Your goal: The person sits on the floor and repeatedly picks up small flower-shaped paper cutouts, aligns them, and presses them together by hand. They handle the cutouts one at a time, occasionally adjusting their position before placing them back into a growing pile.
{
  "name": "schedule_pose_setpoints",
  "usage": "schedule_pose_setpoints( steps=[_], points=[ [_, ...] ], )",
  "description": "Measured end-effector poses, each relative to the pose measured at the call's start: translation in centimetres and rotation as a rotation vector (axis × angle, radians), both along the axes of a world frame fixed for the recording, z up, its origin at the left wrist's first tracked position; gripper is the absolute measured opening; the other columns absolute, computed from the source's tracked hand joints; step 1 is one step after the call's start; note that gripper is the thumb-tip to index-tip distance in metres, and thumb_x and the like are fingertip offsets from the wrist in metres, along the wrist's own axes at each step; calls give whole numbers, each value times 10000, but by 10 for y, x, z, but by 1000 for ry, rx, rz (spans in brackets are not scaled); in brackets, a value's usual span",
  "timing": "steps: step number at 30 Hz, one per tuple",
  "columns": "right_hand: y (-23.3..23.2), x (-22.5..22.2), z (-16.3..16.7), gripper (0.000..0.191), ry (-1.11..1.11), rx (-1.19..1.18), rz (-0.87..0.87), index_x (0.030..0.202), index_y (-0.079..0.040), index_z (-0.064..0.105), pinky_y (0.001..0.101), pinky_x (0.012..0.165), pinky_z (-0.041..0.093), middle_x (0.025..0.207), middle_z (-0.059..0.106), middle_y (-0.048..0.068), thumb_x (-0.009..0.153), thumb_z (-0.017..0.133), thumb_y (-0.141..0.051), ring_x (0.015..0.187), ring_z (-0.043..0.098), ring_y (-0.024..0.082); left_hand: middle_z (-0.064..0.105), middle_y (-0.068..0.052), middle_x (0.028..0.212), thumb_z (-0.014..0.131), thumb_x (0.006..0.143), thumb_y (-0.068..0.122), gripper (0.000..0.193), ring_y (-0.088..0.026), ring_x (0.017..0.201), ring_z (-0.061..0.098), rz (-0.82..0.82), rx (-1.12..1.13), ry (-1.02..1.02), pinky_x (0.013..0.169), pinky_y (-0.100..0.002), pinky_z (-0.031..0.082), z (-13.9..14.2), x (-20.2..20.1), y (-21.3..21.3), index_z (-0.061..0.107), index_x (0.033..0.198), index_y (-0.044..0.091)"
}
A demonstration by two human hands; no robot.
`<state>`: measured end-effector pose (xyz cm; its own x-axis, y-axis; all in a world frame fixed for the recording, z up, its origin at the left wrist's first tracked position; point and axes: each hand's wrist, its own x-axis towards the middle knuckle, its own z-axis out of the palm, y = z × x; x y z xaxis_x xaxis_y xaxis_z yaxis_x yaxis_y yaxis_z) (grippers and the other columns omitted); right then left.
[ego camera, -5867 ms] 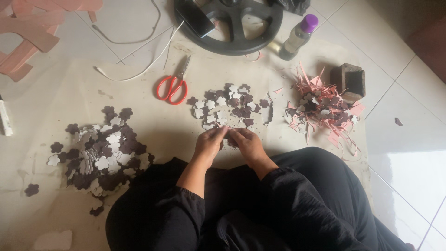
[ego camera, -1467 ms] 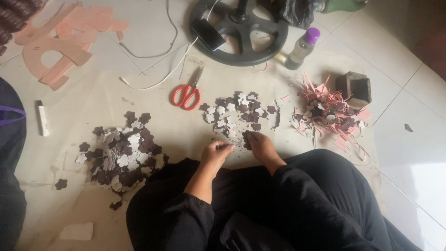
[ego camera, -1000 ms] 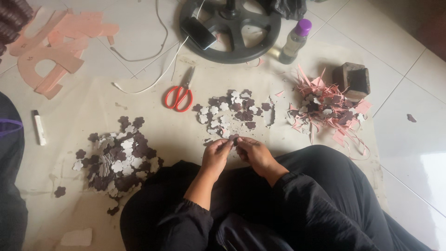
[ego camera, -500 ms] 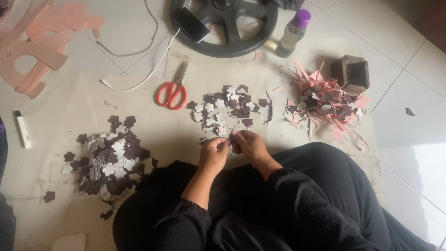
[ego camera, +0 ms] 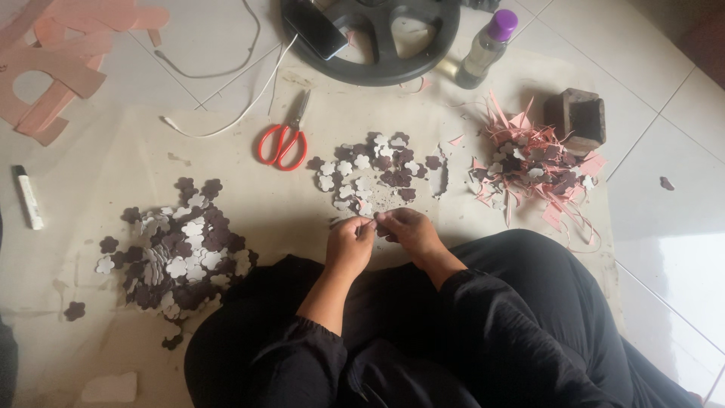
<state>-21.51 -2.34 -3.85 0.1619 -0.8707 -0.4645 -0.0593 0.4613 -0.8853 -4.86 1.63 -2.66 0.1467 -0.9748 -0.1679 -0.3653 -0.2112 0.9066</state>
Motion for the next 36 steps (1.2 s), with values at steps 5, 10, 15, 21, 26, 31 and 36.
schedule_pose_setpoints(
  steps=[5,10,15,21,26,31,36],
  points=[
    [0,0,-3,420,-229,111,-137,1081,36,639,330,700,539,947,727,127,1009,585,-374,803,681,199,734,-140,820,704,897,261,232,-249,737,683,31,-100,-8,697,-374,526,-4,1,1,755,932,37],
    [1,4,-2,348,-109,26,-50,1167,49,663,314,761,556,993,703,113,1005,651,-259,834,666,175,720,-71,744,617,995,379,375,-167,695,667,48,10,165,689,-315,519,-1,8,-3,786,917,53],
    [6,8,-2,352,-147,11,-58,1182,47,655,300,816,588,993,718,96,1017,607,-261,880,696,165,526,-11,629,657,977,453,422,-110,552,463,88,245,397,533,-284,398,10,13,-4,773,905,54],
    [-9,-9,-14,359,49,-112,-20,1167,25,673,309,727,566,936,742,90,1034,555,-287,801,693,164,523,54,683,759,902,307,293,-60,574,418,105,121,624,500,-263,332,2,12,-5,614,828,63],
    [-25,-52,-29,232,642,-458,54,1131,-87,741,348,775,578,960,763,108,975,639,-225,840,741,228,549,5,726,722,921,291,242,-96,587,482,155,207,893,519,-255,392,-5,22,-12,589,880,93],
    [-12,-40,-44,341,968,-604,305,1090,-162,747,441,811,555,1041,699,160,758,786,-230,922,688,370,646,-19,907,712,916,218,166,-120,832,616,147,269,1046,652,-265,450,2,22,-9,599,951,101],
    [-14,-32,-37,275,1012,-335,371,1057,-121,717,462,888,541,1058,706,140,846,749,-295,1011,678,358,720,-62,1021,641,879,112,142,-179,957,696,204,280,1187,721,-303,510,8,28,-7,545,982,133]
  ],
)
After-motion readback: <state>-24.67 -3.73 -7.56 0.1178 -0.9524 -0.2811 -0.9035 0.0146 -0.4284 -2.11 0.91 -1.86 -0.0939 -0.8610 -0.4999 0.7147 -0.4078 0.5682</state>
